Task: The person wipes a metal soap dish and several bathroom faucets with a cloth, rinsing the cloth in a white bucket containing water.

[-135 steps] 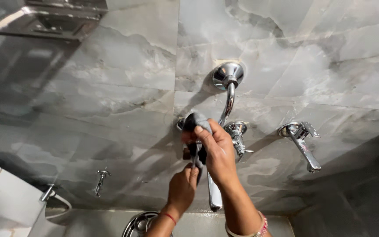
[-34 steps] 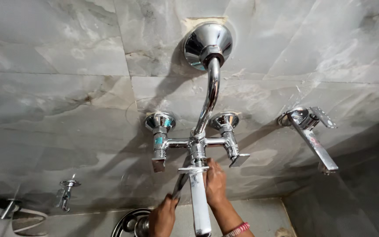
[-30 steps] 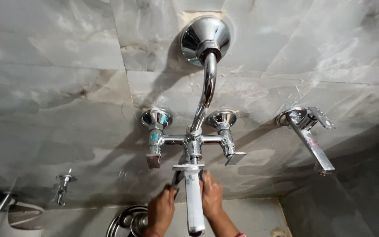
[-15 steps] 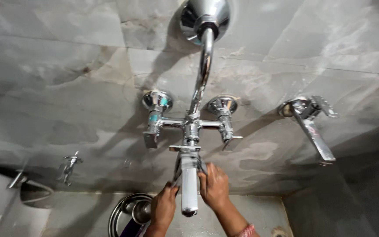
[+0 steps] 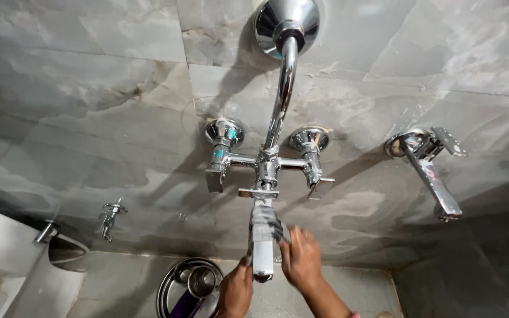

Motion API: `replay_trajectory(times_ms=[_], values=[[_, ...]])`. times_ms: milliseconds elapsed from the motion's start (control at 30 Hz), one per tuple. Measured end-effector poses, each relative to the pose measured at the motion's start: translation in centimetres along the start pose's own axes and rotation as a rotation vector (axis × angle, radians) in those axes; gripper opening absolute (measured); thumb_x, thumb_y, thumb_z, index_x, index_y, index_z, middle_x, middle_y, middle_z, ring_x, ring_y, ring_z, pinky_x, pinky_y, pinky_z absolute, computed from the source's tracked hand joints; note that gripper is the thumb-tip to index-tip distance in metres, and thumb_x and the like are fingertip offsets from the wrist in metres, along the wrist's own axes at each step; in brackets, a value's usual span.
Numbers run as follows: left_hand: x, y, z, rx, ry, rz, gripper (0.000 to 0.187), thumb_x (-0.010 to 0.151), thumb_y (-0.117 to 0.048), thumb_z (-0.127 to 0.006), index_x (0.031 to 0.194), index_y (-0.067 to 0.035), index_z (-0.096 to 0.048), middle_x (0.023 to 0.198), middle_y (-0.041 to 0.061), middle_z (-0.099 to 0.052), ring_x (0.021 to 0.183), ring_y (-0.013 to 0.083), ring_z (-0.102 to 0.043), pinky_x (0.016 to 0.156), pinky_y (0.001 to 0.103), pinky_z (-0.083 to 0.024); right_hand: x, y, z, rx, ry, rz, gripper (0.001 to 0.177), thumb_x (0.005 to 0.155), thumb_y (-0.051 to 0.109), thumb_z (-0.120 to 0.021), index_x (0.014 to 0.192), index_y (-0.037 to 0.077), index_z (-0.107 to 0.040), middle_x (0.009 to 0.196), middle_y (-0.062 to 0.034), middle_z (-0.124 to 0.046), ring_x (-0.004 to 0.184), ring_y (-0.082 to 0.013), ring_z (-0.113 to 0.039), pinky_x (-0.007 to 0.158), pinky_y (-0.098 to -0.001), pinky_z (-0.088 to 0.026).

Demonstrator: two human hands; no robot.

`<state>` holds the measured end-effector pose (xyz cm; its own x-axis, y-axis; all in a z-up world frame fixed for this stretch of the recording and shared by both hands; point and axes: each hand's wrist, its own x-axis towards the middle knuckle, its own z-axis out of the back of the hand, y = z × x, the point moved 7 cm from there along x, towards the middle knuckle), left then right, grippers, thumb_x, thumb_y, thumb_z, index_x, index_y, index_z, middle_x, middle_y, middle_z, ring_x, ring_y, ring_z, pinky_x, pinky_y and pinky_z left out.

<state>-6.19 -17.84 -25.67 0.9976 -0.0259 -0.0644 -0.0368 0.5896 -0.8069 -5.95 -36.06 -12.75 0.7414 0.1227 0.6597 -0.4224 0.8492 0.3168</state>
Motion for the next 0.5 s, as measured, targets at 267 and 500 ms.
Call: replay_trajectory(times_ms=[267,500], values=[[1.9,-9.2,10.4,-0.209,-0.355,-0.711,0.016,0.098,-0.007,-0.052,0.107,-0.006,-0.065,0.084,0.016,-0.07,0.076,0.036,-0.071,0.068,0.042,-0.057,-16.3,-4.5,-3.3,-0.073,0.27,-0.336,0.023,0.089,0.012,-0.066,0.105,-0.003,-0.061,0.081,-0.0213,-0.064,0.07,-0.0412,-0.059,0.059,-0.0506,-0.047],[-3.0,0.3,2.6,-0.059,-0.089,-0.111,0.029,0.092,-0.022,-0.062,0.111,0.0,-0.067,0.081,0.021,-0.072,0.073,0.04,-0.072,0.06,0.048,-0.056,-2.1,0.8,1.3,0.005,0.081,-0.108,0.024,0.083,0.007,-0.064,0.105,0.0,-0.063,0.084,-0.0188,-0.065,0.077,-0.0395,-0.059,0.068,-0.0504,-0.049]])
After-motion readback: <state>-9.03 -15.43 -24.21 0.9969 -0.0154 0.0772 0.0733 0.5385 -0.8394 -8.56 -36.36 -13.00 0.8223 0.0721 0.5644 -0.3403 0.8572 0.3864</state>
